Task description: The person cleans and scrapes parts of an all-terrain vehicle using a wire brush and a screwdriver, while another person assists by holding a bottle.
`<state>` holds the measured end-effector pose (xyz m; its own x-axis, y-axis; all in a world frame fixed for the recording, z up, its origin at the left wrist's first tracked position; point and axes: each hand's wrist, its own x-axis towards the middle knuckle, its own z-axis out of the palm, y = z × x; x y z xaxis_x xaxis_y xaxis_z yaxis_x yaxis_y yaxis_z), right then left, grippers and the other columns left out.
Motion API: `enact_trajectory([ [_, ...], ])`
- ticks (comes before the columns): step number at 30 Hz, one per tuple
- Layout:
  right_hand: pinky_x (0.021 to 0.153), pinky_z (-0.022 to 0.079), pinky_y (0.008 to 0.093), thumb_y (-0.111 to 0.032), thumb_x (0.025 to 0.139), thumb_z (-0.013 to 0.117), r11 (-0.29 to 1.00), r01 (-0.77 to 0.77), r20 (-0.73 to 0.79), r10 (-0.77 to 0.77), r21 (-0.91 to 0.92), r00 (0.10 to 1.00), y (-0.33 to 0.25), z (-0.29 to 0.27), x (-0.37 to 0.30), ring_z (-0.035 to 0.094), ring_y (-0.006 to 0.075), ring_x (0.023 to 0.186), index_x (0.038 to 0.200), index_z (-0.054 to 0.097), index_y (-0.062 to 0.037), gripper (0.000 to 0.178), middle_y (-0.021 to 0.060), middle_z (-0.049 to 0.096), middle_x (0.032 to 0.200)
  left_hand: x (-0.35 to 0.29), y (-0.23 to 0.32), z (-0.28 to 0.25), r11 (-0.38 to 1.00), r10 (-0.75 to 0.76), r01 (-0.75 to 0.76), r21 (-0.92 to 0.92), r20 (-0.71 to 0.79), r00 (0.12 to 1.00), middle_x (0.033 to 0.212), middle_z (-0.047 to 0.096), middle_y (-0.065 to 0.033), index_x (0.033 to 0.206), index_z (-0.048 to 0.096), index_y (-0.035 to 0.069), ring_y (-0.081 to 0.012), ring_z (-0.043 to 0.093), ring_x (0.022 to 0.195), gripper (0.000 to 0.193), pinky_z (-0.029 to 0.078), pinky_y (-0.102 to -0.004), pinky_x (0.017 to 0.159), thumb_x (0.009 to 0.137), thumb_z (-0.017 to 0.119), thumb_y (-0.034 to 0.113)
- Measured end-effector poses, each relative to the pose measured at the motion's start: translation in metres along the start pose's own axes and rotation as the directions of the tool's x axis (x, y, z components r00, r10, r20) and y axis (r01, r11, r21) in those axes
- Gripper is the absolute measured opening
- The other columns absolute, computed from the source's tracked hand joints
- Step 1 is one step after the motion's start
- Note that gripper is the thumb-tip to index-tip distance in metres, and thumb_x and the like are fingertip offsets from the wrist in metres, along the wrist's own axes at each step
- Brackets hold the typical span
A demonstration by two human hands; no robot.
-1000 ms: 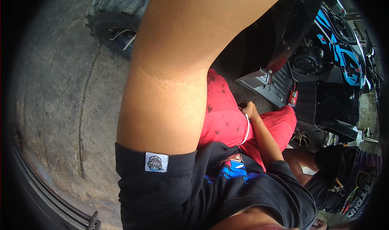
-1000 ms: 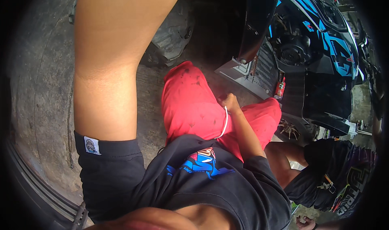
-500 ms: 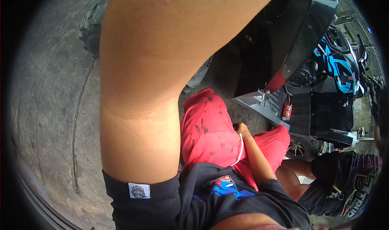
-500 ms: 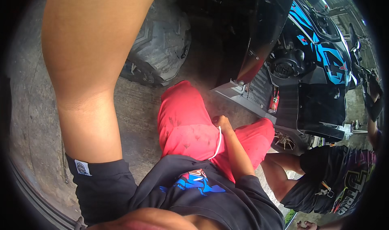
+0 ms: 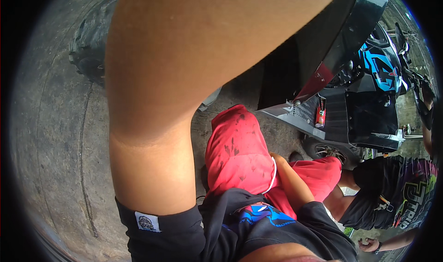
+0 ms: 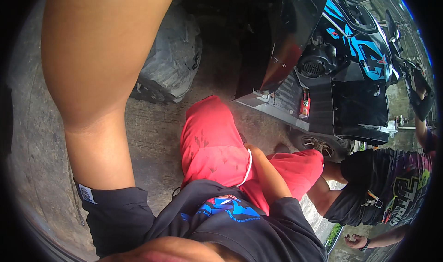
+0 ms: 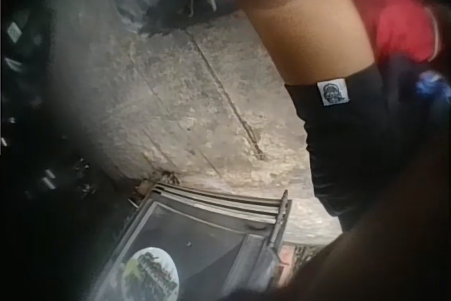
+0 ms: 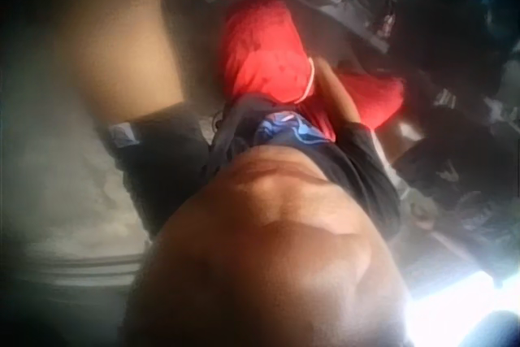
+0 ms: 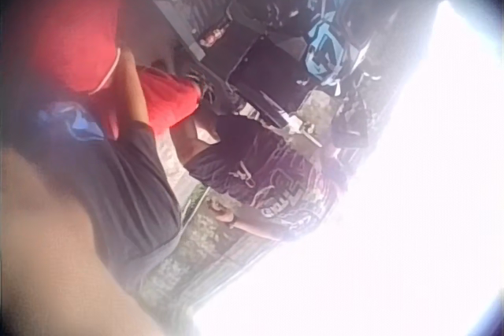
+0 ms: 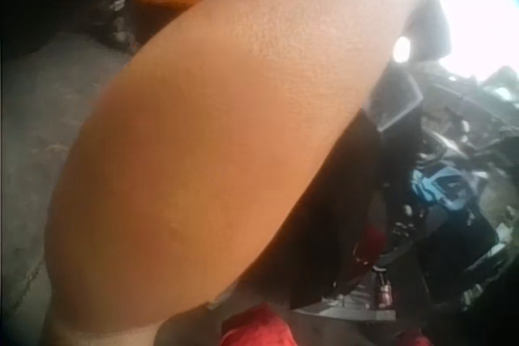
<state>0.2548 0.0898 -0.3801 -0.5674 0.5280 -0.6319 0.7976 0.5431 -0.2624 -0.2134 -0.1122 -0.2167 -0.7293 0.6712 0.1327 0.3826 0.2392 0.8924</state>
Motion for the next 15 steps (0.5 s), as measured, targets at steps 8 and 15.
enact_trajectory([
  [8,0.080,0.052,0.0458,-0.034,0.090,0.053,1.000,-0.008,0.055,0.008,0.007,0.998,0.013,0.005,0.014,0.063,0.0416,0.093,0.088,0.071,-0.0047,0.035,0.0254,0.065,0.094,0.011,-0.007,-0.007,1.000,0.006,-0.006,0.027,-0.013,1.000,0.085,0.063,-0.0110,0.103,0.065,-0.004,-0.0177,0.060,0.075,0.030,0.047,-0.0293,0.068,0.087,0.060,0.020],
  [15,0.072,0.052,0.0428,-0.028,0.082,0.062,0.997,0.002,-0.102,0.005,0.074,0.995,-0.019,-0.007,0.040,0.067,0.0391,0.086,0.097,0.071,-0.0035,0.029,0.0251,0.067,0.089,0.027,0.058,-0.058,0.991,0.108,-0.105,0.089,-0.031,0.994,0.087,0.064,-0.0121,0.105,0.065,-0.004,-0.0186,0.061,0.078,0.031,0.048,-0.0298,0.071,0.087,0.060,0.021],
])
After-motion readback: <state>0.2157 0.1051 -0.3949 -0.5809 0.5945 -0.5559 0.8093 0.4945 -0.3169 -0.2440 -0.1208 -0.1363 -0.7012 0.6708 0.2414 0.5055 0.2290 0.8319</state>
